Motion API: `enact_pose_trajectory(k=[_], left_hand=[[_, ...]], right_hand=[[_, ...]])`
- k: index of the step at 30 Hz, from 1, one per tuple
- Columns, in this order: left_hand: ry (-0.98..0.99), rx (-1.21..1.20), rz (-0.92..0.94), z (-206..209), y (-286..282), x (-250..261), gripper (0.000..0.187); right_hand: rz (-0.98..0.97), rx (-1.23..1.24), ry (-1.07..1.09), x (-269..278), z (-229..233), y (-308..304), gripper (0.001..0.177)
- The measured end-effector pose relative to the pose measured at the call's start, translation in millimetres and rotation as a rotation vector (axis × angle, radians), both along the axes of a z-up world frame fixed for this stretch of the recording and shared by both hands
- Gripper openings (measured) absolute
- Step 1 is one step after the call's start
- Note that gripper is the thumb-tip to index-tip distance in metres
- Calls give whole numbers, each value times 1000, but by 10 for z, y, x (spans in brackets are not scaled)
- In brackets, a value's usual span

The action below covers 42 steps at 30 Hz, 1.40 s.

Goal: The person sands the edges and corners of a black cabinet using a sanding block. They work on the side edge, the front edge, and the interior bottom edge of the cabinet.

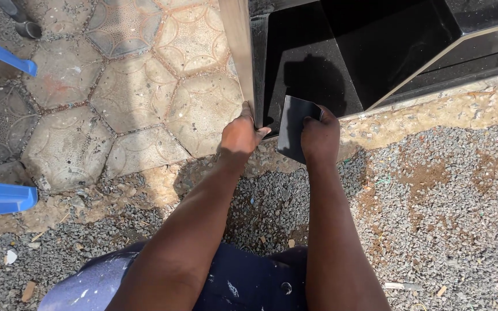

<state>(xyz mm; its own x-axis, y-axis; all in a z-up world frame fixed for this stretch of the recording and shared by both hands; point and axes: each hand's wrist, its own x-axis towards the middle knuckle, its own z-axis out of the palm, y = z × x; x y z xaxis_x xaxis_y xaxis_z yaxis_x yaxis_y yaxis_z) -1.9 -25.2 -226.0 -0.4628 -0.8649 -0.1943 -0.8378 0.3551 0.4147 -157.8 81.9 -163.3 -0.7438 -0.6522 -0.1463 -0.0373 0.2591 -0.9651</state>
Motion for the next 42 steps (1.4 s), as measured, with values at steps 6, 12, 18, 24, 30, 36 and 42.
enact_pose_trajectory(k=[6,12,18,24,30,36,42], left_hand=[[-103,22,-76,-596,-60,55,53],[-239,73,-45,-1081,-318,-79,38],[-145,132,-12,-1281,-284,-48,23],[40,196,61,-1233,-129,51,29],[42,250,179,-288,3,113,30],[289,351,412,1114,145,296,39],[1017,748,448,1788,391,399,46]], right_hand=[[-17,93,24,-2,92,55,31],[-56,156,32,38,374,192,29],[-113,258,-34,-12,65,178,32],[-141,239,-62,-32,-190,113,34],[-104,335,-32,31,-185,132,42],[201,450,-54,262,-788,-87,38],[-93,-97,-1082,516,-2027,-617,67]])
